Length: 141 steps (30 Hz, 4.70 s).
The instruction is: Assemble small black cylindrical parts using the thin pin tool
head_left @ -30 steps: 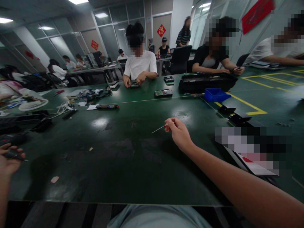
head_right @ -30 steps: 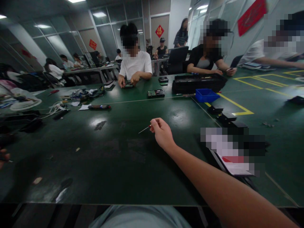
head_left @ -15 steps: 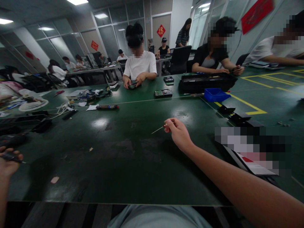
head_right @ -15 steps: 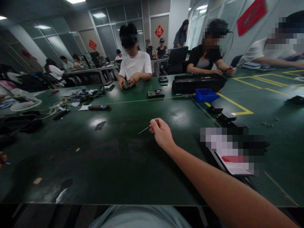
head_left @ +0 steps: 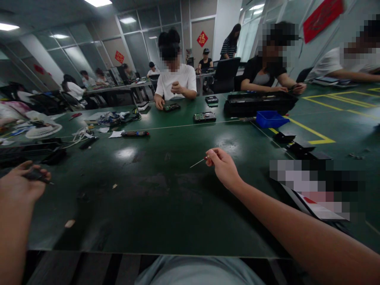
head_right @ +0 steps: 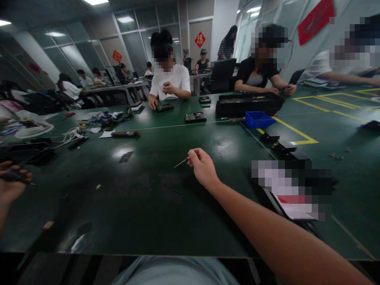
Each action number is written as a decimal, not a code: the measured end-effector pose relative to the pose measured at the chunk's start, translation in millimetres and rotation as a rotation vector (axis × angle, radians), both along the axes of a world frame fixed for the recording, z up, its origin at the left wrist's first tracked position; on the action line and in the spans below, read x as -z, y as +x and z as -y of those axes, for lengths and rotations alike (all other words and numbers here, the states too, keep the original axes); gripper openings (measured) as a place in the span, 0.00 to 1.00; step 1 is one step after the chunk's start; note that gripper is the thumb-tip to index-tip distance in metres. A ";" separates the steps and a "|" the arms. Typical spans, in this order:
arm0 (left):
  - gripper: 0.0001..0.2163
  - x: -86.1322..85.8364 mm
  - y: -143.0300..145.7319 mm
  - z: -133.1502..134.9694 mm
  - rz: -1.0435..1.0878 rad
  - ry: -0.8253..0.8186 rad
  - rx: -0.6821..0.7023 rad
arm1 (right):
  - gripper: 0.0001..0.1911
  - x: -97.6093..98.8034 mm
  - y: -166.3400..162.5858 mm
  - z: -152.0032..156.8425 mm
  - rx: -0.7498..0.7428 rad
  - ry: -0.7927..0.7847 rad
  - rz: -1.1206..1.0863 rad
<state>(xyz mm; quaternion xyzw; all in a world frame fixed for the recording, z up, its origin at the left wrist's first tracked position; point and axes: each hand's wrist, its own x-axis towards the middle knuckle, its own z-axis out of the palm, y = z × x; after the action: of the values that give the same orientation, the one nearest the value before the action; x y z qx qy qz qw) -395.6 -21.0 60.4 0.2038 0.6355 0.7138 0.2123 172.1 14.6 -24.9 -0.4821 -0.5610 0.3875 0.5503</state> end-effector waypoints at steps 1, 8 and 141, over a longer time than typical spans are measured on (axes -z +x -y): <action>0.14 -5.1 14.3 -6.3 0.041 -0.016 -0.017 | 0.15 0.3 0.1 -0.1 -0.002 -0.001 -0.005; 0.17 -32.4 118.4 -34.6 0.081 0.080 0.269 | 0.14 -2.8 1.0 1.8 -0.003 -0.007 -0.007; 0.19 87.0 348.4 -44.4 -0.985 -0.047 1.156 | 0.13 -11.7 2.3 4.2 -0.003 -0.083 -0.174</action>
<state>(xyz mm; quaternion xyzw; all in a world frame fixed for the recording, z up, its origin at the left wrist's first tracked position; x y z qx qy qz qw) -47.2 23.4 -26.5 0.7949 0.4641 0.3016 0.2486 174.4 10.4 -13.2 -0.4682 -0.4952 0.4517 0.5758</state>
